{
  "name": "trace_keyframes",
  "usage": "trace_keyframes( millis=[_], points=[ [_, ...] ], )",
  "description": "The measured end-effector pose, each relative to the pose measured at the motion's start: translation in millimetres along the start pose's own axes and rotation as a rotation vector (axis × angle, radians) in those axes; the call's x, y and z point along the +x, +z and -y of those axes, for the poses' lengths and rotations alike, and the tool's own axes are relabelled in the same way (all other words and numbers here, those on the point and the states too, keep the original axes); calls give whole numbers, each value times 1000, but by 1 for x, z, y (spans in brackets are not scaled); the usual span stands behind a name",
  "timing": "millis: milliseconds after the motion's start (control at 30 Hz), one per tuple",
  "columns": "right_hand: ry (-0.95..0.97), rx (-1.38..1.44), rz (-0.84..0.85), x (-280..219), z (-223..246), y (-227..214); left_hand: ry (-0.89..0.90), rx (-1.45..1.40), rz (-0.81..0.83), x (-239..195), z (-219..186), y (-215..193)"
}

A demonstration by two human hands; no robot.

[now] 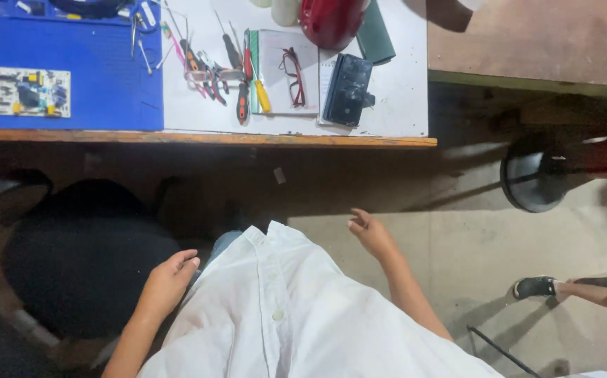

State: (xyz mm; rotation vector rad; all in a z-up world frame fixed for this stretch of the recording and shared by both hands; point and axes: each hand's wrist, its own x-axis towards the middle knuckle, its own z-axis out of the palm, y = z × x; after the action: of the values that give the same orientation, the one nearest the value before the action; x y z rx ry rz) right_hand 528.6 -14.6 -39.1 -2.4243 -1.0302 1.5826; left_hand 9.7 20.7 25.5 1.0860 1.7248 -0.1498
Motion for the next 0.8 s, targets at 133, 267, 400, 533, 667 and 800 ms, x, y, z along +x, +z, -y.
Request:
trace_keyframes(
  millis=[133, 267, 400, 533, 667, 800],
  points=[
    [-136, 106, -182, -41, 134, -43, 70, -20, -6, 33, -22, -21],
    [-298, 142, -248, -67, 228, -61, 224, 18, -28, 59, -65, -59],
    [-406, 93, -260, -23, 275, -59, 258, 9, -19, 69, -117, -105],
    [-341, 74, -287, 48, 306, -47, 296, 26, 10, 83, -162, -149],
    [-235, -97, -386, 96, 338, -44, 377, 48, 41, 111, -184, -181],
    [-196, -235, -431, 115, 351, -47, 400, 65, 53, 140, -199, -198]
  ],
)
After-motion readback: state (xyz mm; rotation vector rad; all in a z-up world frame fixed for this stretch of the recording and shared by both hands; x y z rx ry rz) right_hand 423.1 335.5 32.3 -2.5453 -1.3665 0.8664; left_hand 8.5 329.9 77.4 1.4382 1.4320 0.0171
